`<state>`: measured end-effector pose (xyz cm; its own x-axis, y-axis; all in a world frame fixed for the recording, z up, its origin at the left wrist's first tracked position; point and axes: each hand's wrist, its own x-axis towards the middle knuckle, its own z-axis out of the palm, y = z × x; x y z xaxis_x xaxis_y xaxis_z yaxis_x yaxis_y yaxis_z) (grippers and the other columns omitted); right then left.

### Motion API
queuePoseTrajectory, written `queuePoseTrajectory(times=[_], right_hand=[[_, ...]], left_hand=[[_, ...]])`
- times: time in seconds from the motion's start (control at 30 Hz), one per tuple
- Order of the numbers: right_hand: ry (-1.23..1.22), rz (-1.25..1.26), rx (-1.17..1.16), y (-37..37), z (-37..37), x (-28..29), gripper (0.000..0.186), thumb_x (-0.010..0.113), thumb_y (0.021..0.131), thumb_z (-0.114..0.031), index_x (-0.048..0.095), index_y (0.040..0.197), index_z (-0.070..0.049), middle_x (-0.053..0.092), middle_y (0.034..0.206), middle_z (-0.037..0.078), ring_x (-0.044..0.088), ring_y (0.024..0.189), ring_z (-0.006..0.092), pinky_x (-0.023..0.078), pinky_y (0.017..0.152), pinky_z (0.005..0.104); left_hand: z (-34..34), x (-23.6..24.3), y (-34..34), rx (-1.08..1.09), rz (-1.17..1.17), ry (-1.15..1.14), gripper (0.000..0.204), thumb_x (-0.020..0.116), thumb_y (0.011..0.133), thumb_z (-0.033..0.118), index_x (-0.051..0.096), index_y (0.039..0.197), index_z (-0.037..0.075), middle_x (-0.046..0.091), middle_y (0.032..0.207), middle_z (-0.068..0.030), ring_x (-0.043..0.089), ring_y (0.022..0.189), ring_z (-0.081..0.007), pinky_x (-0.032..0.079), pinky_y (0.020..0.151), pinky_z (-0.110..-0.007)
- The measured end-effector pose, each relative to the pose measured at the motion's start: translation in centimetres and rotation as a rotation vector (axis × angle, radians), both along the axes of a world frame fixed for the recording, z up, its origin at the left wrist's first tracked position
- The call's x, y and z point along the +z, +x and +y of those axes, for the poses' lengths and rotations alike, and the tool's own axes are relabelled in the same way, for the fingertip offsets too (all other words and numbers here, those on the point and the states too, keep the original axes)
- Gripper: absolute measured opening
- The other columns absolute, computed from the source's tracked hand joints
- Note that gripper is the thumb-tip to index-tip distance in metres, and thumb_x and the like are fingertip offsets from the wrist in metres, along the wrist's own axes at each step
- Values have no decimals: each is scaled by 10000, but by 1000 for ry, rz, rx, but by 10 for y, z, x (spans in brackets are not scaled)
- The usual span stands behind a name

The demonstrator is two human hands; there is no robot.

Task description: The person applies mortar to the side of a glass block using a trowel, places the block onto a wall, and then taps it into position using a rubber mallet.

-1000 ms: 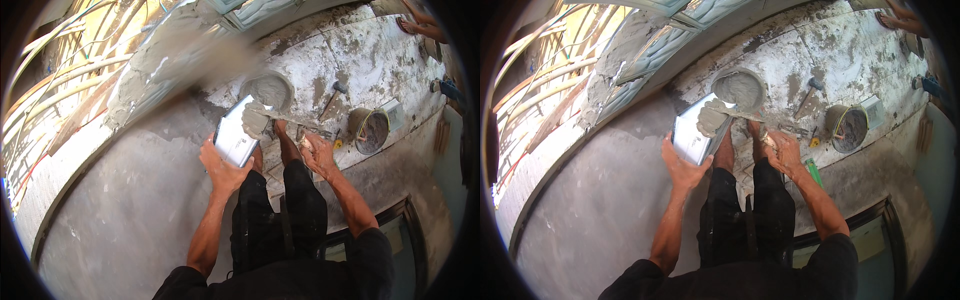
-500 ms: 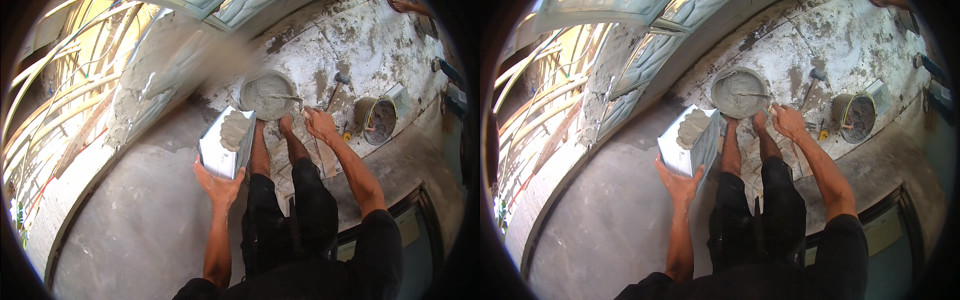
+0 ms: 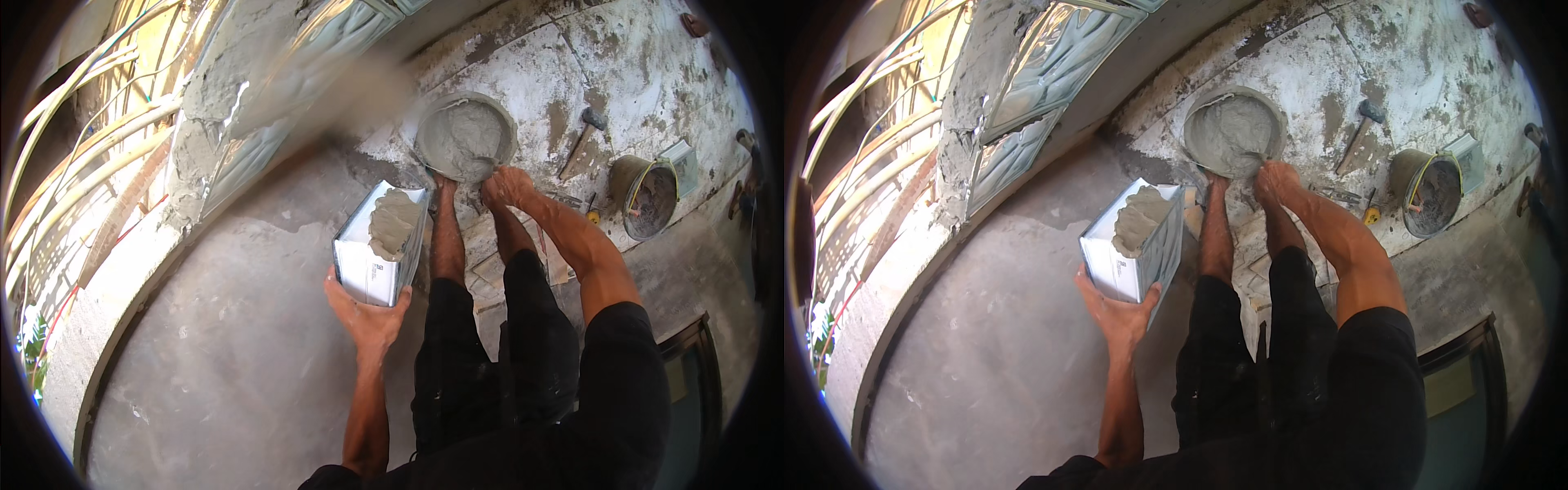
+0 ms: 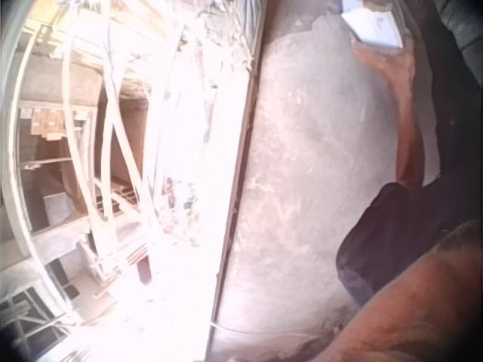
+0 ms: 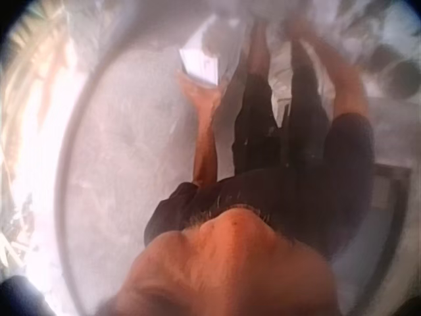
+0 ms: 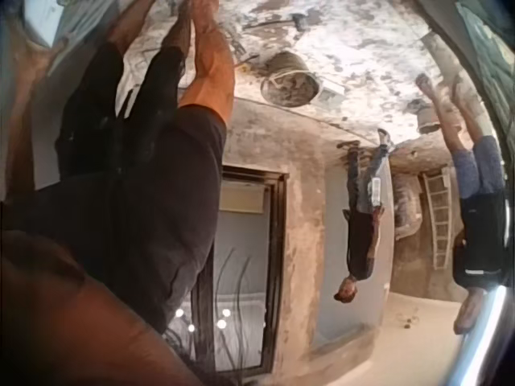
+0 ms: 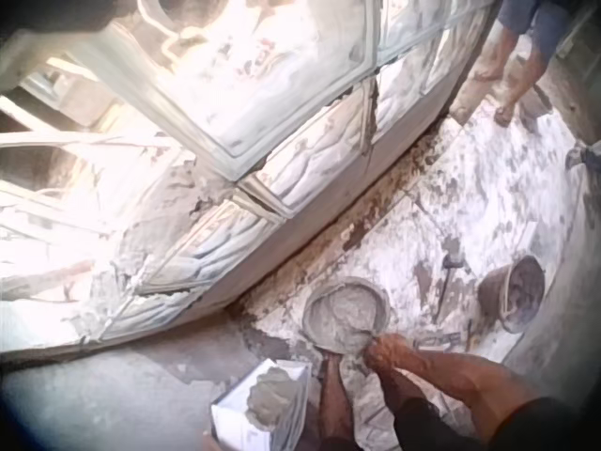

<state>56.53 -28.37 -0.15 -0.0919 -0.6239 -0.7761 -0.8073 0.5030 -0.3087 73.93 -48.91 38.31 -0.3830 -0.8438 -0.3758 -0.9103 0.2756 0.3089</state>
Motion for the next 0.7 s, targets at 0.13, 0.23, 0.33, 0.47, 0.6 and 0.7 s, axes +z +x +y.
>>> queuePoseTrajectory(times=[0.13, 0.23, 0.33, 0.47, 0.6, 0.7], right_hand=[[-186, -17, 794, -66, -26, -19, 260, 615, 898, -268, 721, 1018, -63, 711, 1085, 182, 683, 1073, 301, 572, 827, 405], [44, -326, 219, -117, -33, 5, 260, 637, 840, -306, 714, 900, -65, 661, 788, 115, 643, 698, 248, 511, 581, 376], [437, -532, -475, -131, -9, 50, 234, 643, 810, -323, 700, 826, -96, 590, 627, 63, 566, 541, 196, 444, 483, 363], [305, -665, -785, -120, 30, 94, 223, 663, 800, -303, 669, 803, -80, 552, 602, 26, 492, 496, 140, 389, 455, 330], [82, -824, -951, -99, 69, 144, 180, 648, 826, -264, 649, 793, -87, 558, 634, 8, 476, 520, 104, 381, 488, 280], [-110, -899, -1066, -76, 77, 171, 175, 651, 820, -219, 630, 803, -46, 549, 648, 29, 505, 580, 123, 411, 553, 304]], left_hand=[[3, 1, 4, 6, 1, 47, 1030, 911, 550, 248, 361, 1373, -35, 450, 1241, -215, 460, 1174, -383, 381, 1011, -501], [4, 0, 6, -42, 47, 58, 1011, 898, 560, 247, 367, 1375, -29, 457, 1243, -217, 453, 1180, -386, 369, 1014, -508], [5, -4, 5, -44, 78, 74, 989, 885, 567, 236, 376, 1374, -24, 467, 1238, -221, 451, 1182, -387, 365, 1011, -510], [4, -10, -2, -67, 86, 52, 974, 874, 567, 233, 386, 1372, -16, 476, 1229, -212, 450, 1180, -400, 359, 1008, -522], [3, -16, -11, -163, -17, 46, 1136, 920, 552, 271, 296, 1448, -42, 421, 1357, -253, 420, 1275, -420, 344, 1092, -510], [1, -21, -17, -197, -13, 62, 1164, 918, 556, 285, 273, 1468, -40, 403, 1388, -270, 391, 1300, -442, 320, 1107, -529]])
